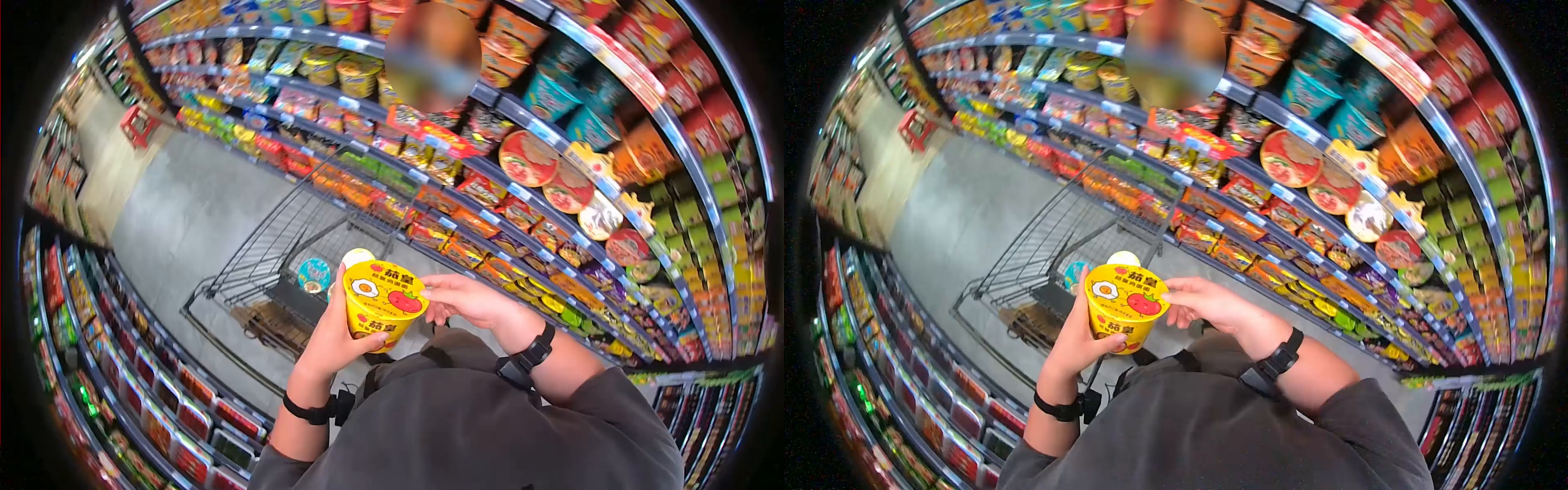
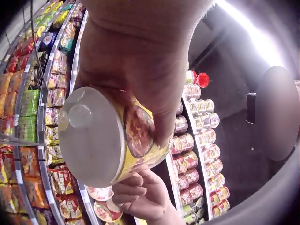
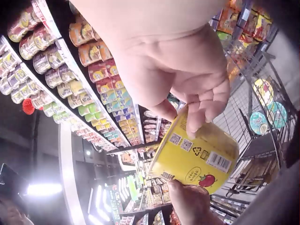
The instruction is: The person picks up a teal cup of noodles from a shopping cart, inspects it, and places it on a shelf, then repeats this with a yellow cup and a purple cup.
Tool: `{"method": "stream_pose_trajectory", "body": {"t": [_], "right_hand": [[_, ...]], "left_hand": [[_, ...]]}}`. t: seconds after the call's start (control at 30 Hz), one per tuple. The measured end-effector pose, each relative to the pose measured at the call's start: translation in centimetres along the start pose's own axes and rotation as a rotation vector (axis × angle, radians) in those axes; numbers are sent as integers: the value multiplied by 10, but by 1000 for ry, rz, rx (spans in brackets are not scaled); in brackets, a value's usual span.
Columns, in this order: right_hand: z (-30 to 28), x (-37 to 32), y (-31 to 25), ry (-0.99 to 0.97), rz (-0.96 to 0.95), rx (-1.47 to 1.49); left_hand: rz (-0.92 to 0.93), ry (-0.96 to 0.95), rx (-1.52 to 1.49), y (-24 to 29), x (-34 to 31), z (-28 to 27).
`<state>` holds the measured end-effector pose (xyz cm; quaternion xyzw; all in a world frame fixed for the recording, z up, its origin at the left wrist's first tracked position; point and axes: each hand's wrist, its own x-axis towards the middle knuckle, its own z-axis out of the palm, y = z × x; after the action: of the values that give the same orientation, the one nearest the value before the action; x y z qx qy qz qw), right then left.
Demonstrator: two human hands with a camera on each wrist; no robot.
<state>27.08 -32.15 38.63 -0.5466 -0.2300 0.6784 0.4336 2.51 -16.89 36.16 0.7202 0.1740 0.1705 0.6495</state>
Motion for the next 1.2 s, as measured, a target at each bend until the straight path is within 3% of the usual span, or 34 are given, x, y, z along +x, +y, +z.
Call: {"method": "stream_pose_trajectory", "body": {"t": [0.13, 0.2, 0.37, 0.77, 1.07, 1.2], "right_hand": [[-22, -33, 8, 77, -52, -27], [-36, -54, 11, 119, -75, -8], [-79, -112, 30, 258, -150, 58], [-213, -281, 95, 468, -297, 346], [-288, -398, 118, 510, -471, 372], [-309, -434, 114, 518, -618, 463]], "left_hand": [[-31, -103, 13, 15, 26, 25], [-64, -169, -117, 22, 43, 43], [11, -301, -20, 28, 90, 104], [57, -658, 106, 86, 196, 321], [68, -703, 8, 128, 243, 471], [140, -616, -5, 138, 254, 525]]}}
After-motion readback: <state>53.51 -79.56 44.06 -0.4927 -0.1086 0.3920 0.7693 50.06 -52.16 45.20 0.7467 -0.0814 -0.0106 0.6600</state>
